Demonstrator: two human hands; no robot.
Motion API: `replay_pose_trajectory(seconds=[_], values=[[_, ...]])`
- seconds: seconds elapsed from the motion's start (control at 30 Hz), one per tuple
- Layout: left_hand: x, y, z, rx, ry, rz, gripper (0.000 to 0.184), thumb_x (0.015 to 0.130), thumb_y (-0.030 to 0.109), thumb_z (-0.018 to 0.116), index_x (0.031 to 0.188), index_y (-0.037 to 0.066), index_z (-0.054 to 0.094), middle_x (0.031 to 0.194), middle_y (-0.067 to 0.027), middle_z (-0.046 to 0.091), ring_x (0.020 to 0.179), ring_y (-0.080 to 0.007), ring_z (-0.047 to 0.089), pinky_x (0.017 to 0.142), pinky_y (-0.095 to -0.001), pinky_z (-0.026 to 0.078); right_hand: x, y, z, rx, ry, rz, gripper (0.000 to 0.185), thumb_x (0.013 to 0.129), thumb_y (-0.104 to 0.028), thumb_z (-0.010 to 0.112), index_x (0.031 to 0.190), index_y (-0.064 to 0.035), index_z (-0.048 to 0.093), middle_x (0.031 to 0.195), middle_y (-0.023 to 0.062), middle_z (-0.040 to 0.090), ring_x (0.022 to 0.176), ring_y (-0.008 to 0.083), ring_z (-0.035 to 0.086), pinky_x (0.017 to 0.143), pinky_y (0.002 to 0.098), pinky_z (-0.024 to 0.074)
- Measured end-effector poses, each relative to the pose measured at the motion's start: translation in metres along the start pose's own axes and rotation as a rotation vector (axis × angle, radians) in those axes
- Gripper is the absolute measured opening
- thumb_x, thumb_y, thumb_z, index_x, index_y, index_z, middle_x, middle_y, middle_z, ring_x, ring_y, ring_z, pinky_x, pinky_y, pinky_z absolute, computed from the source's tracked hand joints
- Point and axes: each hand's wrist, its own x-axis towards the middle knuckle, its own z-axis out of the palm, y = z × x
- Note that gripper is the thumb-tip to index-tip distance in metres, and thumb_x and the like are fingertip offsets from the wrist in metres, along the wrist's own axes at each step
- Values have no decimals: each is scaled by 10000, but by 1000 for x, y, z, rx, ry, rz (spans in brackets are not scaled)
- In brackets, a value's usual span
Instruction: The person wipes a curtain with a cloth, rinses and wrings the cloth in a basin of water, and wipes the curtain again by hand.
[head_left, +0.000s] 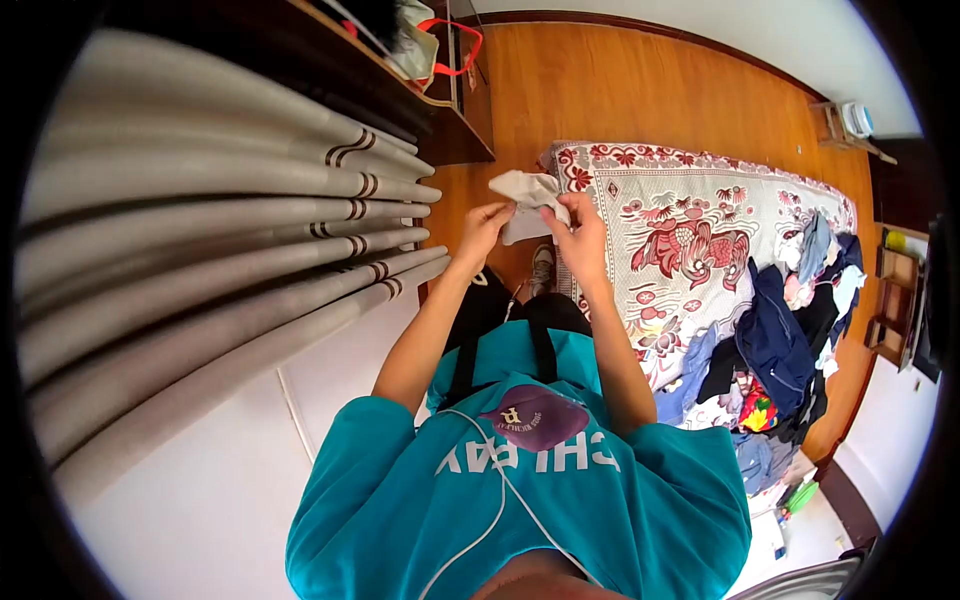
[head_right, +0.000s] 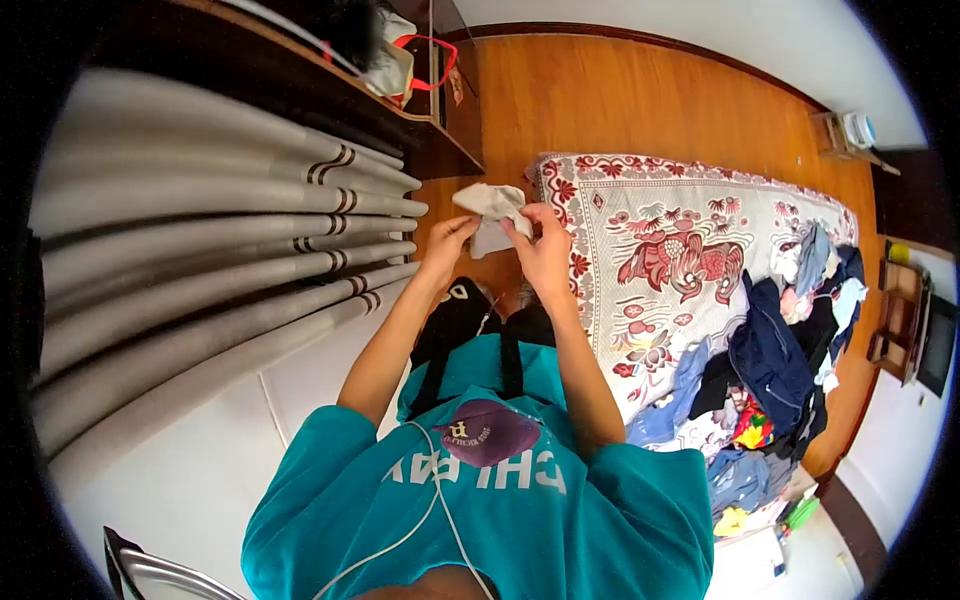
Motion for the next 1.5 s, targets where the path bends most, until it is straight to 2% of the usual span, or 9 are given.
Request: replay_pose_trajectory(seconds=[0.07,0.3,0.47,0.73,0.87,0.97,1.03,1.2,1.5], values=[[20,2,-6,100,-91,-20,243,967,201,610,1043,-7,711,921,-8,688,830,-71,590,707,-236,442,9,8,3,108,4,109,204,881,-128,719,968,7,594,772,84,634,671,123,554,615,271,459],[85,44,-11,224,-73,53,263,954,224,627,903,-26,693,745,39,584,681,-50,479,600,-259,369,77,21,32,131,112,172,202,983,-188,590,901,-3,585,694,10,533,620,77,441,537,256,364],[153,50,-22,300,-50,193,276,920,231,665,846,-34,685,635,26,546,599,-50,450,522,-288,349,142,27,53,147,171,162,214,984,-197,589,892,-4,580,718,12,545,654,68,455,570,250,378],[212,113,2,212,-17,198,239,917,202,656,909,-34,692,803,3,652,760,-73,552,683,-250,426,215,32,54,325,264,254,201,984,-202,598,961,-5,566,764,28,613,639,81,540,549,244,439],[260,133,29,136,41,234,221,897,184,680,829,-27,683,723,28,609,680,-47,512,601,-235,392,253,52,38,593,304,457,189,962,-190,633,1018,-22,566,882,52,637,770,120,585,674,264,473],[293,154,55,-14,40,226,224,908,189,673,826,-20,674,741,27,611,694,-47,513,614,-229,390,291,64,19,903,334,511,207,945,-180,655,1045,-26,560,973,70,640,876,151,599,777,284,482],[321,165,71,65,19,117,194,939,182,640,914,-8,668,875,1,648,835,-85,569,769,-251,434,322,82,2,1000,342,557,210,936,-157,655,1064,-21,559,1009,78,638,926,177,609,824,304,494],[392,198,155,57,-27,196,201,918,181,664,915,-20,657,844,-7,641,780,-86,565,706,-235,435,401,121,-60,1060,407,592,234,921,-86,642,1120,-13,544,1020,87,631,960,195,609,821,302,499],[501,252,354,46,-250,-9,145,885,137,693,938,21,624,854,-11,630,796,-92,574,725,-251,443,492,149,-226,542,608,469,243,900,-11,644,1111,-8,522,957,73,657,881,144,628,798,265,497]])
